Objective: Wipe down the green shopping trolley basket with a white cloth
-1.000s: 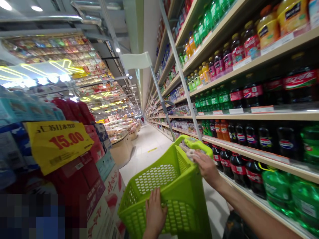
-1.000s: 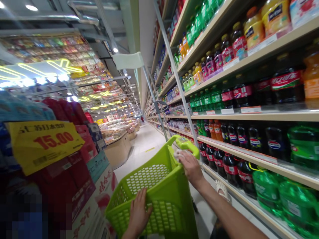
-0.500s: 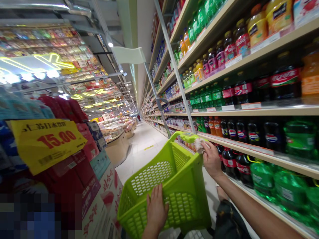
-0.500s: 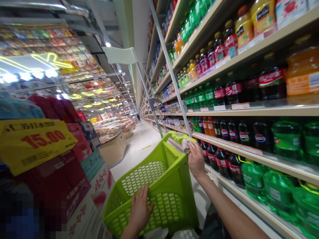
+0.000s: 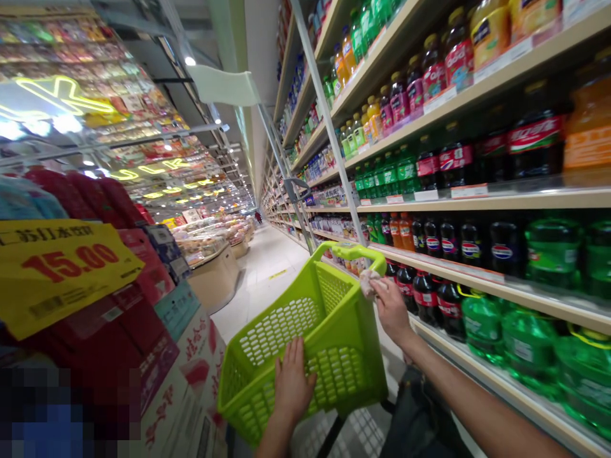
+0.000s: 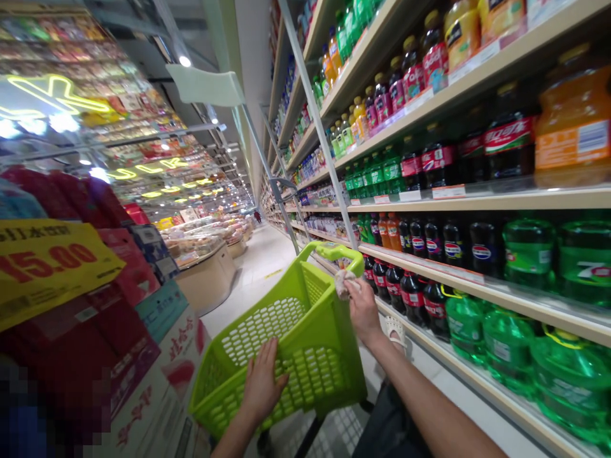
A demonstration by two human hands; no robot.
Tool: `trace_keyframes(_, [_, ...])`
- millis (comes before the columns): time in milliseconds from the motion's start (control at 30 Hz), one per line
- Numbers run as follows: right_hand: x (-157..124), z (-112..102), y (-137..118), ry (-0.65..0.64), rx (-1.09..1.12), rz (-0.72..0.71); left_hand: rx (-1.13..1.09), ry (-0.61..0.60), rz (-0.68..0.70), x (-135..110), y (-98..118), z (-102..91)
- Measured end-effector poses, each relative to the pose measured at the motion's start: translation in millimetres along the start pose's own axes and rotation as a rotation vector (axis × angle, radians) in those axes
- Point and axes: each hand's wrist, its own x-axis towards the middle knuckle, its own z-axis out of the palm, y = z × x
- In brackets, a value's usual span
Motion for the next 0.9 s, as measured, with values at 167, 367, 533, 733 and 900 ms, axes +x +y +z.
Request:
trace_keyframes(167, [-79, 4, 18, -0.328, 0.001, -0.030, -0.019, -0.015, 0.051, 0, -7, 1.0])
trace_keyframes(367, [2, -2, 1, 0.011, -0.023, -0.017, -0.027, -0.019, 0.044, 2, -8, 0.4])
trace_keyframes(533, [9, 29, -49, -0.193, -0.028, -0.147, -0.048, -0.028, 0.058, -3, -10, -2.5])
trace_keyframes(733, [-1, 29, -54, -0.317, -0.091, -0.238, 0.001, 0.009, -0.040, -13, -29, 6.6])
trace_keyframes(900, [19, 37, -58, -0.253, -0.176, -0.149, 0.004, 0.030, -0.086, -16, -33, 8.6])
